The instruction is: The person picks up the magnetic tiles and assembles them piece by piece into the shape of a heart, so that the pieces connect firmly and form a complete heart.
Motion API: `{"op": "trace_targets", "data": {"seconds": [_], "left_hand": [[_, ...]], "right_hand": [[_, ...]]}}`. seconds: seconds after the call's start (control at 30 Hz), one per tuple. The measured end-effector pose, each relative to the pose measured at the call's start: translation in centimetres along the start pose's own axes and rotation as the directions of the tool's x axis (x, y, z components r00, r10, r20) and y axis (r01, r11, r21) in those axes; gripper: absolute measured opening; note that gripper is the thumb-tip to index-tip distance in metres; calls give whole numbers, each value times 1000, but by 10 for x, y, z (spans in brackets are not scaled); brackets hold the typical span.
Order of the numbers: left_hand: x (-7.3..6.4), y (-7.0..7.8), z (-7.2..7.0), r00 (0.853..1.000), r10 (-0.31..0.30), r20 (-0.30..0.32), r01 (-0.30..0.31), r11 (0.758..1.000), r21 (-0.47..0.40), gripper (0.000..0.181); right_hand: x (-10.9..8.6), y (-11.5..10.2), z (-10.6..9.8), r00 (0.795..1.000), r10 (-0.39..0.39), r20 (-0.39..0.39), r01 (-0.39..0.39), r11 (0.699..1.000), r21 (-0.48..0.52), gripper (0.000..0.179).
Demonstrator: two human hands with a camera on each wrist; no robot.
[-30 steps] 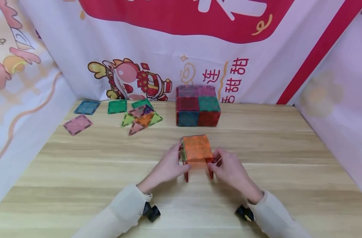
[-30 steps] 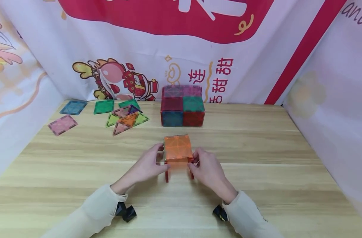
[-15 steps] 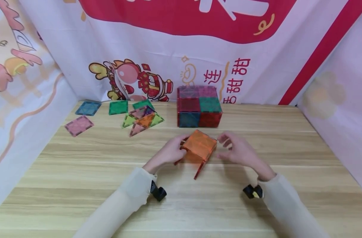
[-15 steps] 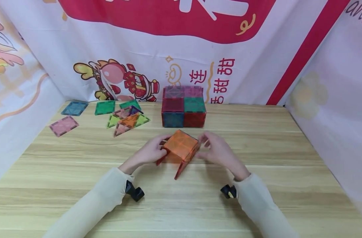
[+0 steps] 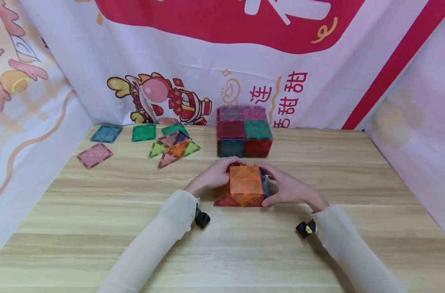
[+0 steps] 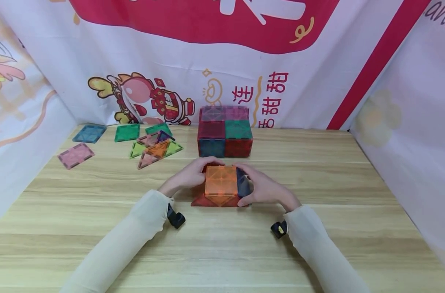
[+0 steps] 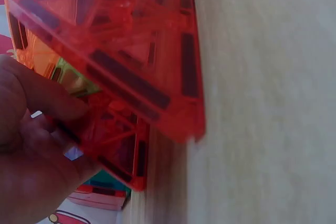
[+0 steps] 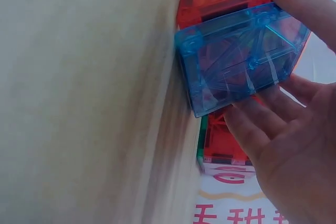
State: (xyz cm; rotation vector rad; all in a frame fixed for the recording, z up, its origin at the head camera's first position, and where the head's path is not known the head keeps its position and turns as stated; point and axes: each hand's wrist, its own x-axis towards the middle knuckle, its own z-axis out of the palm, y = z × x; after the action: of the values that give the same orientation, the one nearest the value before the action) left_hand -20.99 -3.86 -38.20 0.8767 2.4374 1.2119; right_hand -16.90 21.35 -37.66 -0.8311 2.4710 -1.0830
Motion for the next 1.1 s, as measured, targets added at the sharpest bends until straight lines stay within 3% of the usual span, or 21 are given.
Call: {"op": "trace_targets", "data": {"seconds": [0.1,0.23,0.37,0.53,0.67,0.8,0.9,1.1], "left_hand": [[-1,-2,-2,999,-19,-40,19,1000,3,42],[-17,-4,-17,995,-2,-102,1,1000,-9,40],[-50,-10,-56,985,-8,-174,13,999,30,36],[-89,-30,-112,960,-121,-253,162,975,149,29],[-114,-55,-147,922,-228,-313,295,937,188,40],[-137,-89,-183,866,-339,-368,437,870,228,65],[-150,-111,-208,832,-394,-390,511,818,264,81],[-162,-140,-245,813,-475,-336,576,739,349,97]], "right_hand": [[-2,2,1,1000,6,-24,-6,1000,12,99],[-3,5,0,999,44,-27,-43,998,36,98],[-3,7,-2,998,59,-31,-57,997,53,99],[-6,11,-4,997,62,-42,-59,996,71,99],[-8,12,-3,996,77,-40,-73,994,81,100],[-9,13,1,996,85,-23,-82,990,113,100],[-9,13,5,998,68,-11,-66,990,122,100],[-7,10,4,998,63,-8,-62,992,106,100]]}}
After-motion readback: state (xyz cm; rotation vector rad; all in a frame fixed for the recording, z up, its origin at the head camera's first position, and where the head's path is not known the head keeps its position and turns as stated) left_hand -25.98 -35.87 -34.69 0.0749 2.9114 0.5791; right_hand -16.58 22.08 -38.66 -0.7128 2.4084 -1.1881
